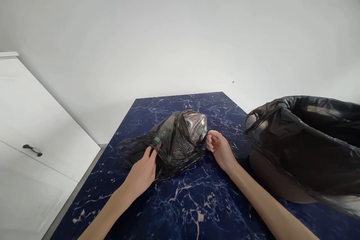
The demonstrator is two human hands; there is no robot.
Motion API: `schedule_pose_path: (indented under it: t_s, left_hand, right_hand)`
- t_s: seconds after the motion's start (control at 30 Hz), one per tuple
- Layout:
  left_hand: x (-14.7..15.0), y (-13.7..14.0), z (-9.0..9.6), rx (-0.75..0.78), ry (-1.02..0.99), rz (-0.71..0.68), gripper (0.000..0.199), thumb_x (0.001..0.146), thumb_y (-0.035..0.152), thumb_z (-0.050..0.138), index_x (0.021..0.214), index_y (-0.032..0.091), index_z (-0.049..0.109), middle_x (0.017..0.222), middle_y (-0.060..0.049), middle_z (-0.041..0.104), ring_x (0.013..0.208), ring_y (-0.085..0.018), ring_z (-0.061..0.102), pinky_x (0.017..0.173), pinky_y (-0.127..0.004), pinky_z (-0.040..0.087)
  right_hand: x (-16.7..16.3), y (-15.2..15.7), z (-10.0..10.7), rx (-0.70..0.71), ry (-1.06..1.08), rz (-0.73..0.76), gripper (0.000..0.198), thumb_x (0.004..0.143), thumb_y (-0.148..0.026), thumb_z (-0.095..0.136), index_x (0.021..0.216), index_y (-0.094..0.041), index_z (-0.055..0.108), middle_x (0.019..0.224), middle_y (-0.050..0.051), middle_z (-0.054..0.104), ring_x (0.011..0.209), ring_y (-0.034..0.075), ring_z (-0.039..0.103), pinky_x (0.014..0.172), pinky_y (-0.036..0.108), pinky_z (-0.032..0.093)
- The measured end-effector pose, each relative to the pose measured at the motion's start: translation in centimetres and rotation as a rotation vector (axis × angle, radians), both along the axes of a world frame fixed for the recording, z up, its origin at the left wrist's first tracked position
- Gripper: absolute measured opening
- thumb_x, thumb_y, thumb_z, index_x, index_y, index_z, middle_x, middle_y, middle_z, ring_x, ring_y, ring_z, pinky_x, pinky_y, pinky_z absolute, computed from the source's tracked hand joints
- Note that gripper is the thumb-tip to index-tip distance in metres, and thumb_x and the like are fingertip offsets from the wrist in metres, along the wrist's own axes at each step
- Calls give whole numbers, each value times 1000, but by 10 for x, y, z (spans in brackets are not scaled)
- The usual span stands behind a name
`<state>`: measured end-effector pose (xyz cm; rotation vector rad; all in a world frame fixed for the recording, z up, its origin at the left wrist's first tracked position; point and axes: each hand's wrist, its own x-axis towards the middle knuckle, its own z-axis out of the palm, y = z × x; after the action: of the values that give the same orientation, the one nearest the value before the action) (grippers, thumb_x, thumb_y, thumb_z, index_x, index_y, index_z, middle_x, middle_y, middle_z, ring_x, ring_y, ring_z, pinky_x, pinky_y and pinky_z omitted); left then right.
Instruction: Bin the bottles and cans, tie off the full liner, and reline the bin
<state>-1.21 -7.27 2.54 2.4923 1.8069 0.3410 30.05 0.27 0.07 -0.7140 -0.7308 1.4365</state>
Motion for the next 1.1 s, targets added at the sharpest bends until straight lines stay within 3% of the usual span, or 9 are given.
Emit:
schedule_pose_path:
  t_s: [0.13, 0.2, 0.3, 0.37, 0.53, 0.67, 0.87, 0.97, 1.1]
  left_hand:
    - [10, 6, 8, 82, -62, 74, 55, 110, 27, 30, 165, 21, 33, 161, -25, 47, 59, -16, 69, 50, -31, 51]
    - [14, 8, 8, 128, -104, 89, 56, 111, 30, 32, 166, 22, 30, 164, -25, 42, 66, -17, 72, 54, -31, 54]
    - [19, 10, 5, 169, -172, 79, 54, 111, 38, 39, 162, 19, 37, 156, -24, 52, 104, -31, 76, 82, -43, 63]
    - [22, 11, 3, 168, -210, 90, 51, 112, 45, 43, 156, 19, 45, 145, -22, 61, 128, -38, 67, 102, -55, 58]
    - [36, 10, -5, 141, -229, 12, 60, 112, 51, 46, 165, 27, 38, 157, -19, 57, 148, -38, 53, 117, -60, 47]
    - [44, 9, -10, 76, -193, -45, 76, 109, 58, 50, 172, 26, 25, 168, -19, 47, 155, -41, 46, 113, -57, 54]
    - [38, 2, -15, 68, -89, -101, 82, 108, 59, 52, 174, 25, 19, 172, -19, 40, 156, -41, 44, 121, -62, 45]
    - [26, -7, -13, 34, -8, -149, 80, 107, 59, 54, 172, 22, 26, 168, -19, 47, 152, -41, 50, 120, -59, 48]
    - [5, -18, -7, 2, 61, -243, 71, 107, 58, 56, 167, 22, 41, 156, -17, 62, 140, -38, 63, 113, -53, 55]
  right_hand:
    - [-1, 1, -3, 16, -48, -17, 28, 85, -44, 78, 82, -23, 59, 70, -5, 54, 53, 10, 41, 48, 27, 34]
    - [0, 1, -4, 22, -80, -28, 28, 84, -43, 79, 84, -23, 60, 70, -5, 56, 52, 10, 42, 47, 27, 33]
    - [0, 1, -4, 33, -127, -44, 27, 84, -43, 79, 84, -23, 60, 69, -5, 57, 50, 9, 42, 47, 27, 33]
    - [-1, 0, -3, 42, -161, -55, 29, 84, -45, 78, 84, -23, 59, 70, -5, 58, 50, 9, 43, 47, 27, 33]
    - [-4, -1, -4, 64, -301, -111, 33, 84, -51, 79, 83, -24, 62, 67, -3, 58, 53, 12, 47, 47, 26, 35]
    - [-5, 0, -7, 86, -411, -192, 35, 86, -55, 79, 87, -25, 63, 67, -4, 58, 54, 13, 47, 47, 27, 36]
    - [2, 5, -16, 99, -540, -305, 34, 93, -59, 71, 94, -26, 62, 72, -2, 57, 61, 17, 51, 55, 31, 41]
    - [9, 7, -19, 88, -608, -389, 34, 97, -60, 66, 102, -26, 61, 88, 2, 62, 77, 21, 59, 67, 35, 48]
    - [14, 10, -21, 113, -683, -431, 41, 99, -61, 63, 121, -26, 62, 127, 12, 63, 115, 29, 62, 92, 42, 52]
